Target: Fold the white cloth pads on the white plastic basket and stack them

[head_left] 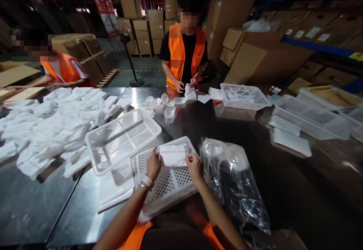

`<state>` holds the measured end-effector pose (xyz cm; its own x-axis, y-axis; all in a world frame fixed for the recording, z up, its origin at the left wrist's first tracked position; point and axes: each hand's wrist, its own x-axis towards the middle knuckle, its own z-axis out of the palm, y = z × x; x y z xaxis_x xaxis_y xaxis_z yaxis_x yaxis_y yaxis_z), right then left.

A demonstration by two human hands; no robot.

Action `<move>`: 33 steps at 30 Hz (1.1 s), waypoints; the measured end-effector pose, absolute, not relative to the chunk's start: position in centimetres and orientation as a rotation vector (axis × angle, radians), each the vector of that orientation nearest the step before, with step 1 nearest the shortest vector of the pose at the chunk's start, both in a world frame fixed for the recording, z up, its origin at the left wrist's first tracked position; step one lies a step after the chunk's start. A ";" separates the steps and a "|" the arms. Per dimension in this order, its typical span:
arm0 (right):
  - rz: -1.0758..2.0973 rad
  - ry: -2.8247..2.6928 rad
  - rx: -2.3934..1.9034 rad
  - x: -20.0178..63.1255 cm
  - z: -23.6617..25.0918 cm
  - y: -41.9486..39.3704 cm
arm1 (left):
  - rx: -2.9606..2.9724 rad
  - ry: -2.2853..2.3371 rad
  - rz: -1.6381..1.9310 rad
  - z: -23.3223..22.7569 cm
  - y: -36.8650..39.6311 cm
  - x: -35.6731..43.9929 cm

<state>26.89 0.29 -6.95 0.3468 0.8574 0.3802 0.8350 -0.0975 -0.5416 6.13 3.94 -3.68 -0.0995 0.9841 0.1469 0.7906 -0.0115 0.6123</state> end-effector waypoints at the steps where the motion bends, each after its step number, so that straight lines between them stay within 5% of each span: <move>1: -0.023 -1.515 -1.869 26.8 -6.7 0.5 | 1.972 1.954 0.790 -3.5 3.9 6.1; 8: -0.020 -2.330 -1.505 24.2 -5.4 2.6 | 2.617 1.531 0.568 -4.3 3.8 8.7; 15: 0.119 -2.105 -1.869 22.7 -5.2 3.2 | 2.199 1.657 0.742 -7.4 3.6 9.2; 21: 0.740 -1.495 -1.815 23.8 -4.5 4.7 | 1.343 1.434 0.952 -4.4 4.1 9.7; 29: 1.676 -1.312 -1.245 26.9 -0.9 -2.2 | 0.641 0.942 0.677 0.3 0.3 5.5; 33: 2.111 -1.419 -0.971 31.1 -0.2 -7.9 | 0.722 1.134 1.147 4.2 1.7 -4.3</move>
<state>31.14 -7.92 -0.15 -0.6700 0.6713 -0.3170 0.0400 -0.3937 -0.9184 -4.34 1.70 4.24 0.0047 0.9499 -0.3125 -0.3233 0.2972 0.8984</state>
